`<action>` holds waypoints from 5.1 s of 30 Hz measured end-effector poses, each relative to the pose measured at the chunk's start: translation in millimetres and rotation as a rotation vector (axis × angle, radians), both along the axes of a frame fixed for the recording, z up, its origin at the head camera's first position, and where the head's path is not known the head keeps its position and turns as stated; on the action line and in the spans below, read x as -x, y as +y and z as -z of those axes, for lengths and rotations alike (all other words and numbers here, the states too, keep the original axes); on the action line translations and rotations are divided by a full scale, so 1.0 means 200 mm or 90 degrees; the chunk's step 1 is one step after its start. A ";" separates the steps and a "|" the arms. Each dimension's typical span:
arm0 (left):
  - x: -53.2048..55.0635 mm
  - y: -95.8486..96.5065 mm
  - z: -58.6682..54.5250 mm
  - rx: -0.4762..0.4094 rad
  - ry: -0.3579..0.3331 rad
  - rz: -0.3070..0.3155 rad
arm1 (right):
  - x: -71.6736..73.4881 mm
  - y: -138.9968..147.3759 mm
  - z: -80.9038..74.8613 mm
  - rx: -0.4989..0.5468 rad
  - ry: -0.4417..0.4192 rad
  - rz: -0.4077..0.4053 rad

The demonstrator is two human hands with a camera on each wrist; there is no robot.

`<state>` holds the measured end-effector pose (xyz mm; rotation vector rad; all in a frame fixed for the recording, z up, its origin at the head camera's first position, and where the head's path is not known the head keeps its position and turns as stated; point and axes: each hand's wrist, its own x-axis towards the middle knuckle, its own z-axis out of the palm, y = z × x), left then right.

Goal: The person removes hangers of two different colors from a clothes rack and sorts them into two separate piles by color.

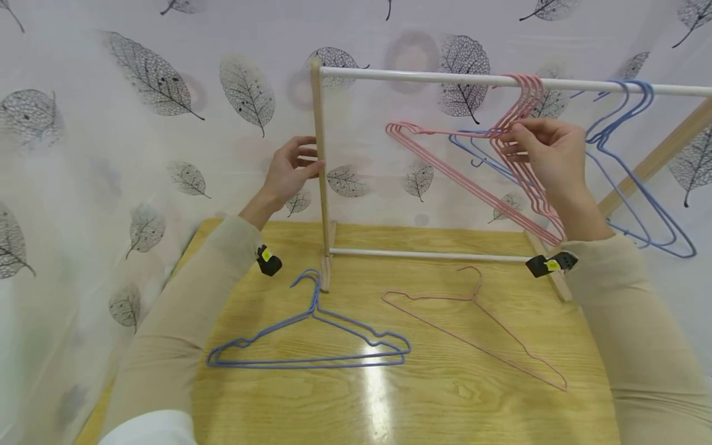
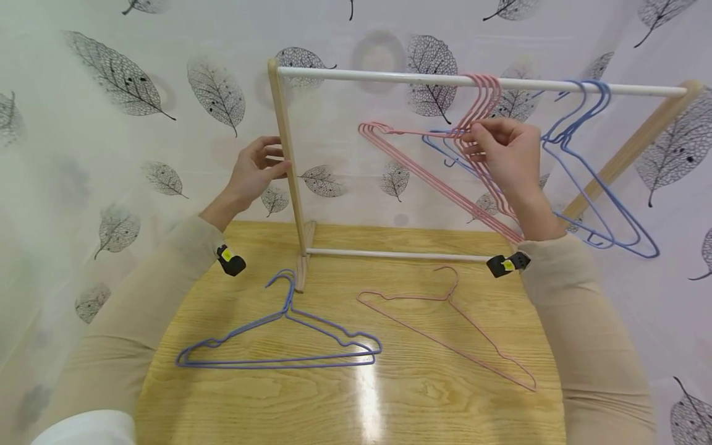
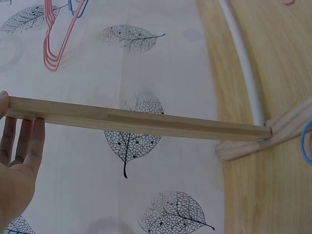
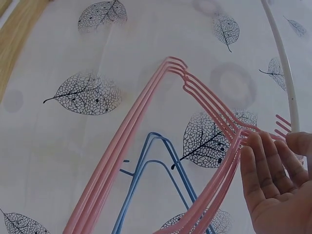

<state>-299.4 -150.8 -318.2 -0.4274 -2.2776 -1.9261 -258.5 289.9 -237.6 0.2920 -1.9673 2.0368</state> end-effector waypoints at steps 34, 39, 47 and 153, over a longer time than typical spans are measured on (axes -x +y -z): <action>0.00 0.00 -0.01 -0.003 -0.003 0.008 | 0.06 -0.09 0.06 -0.280 0.023 0.098; 0.00 0.00 0.00 -0.005 -0.005 0.008 | 0.07 -0.13 0.06 -0.315 0.022 0.110; 0.00 0.00 0.01 -0.008 -0.009 0.006 | 0.09 -0.20 0.07 -0.303 0.016 0.082; -0.01 -0.01 0.01 -0.011 -0.005 -0.002 | -0.47 0.33 1.23 -0.344 -0.316 -0.162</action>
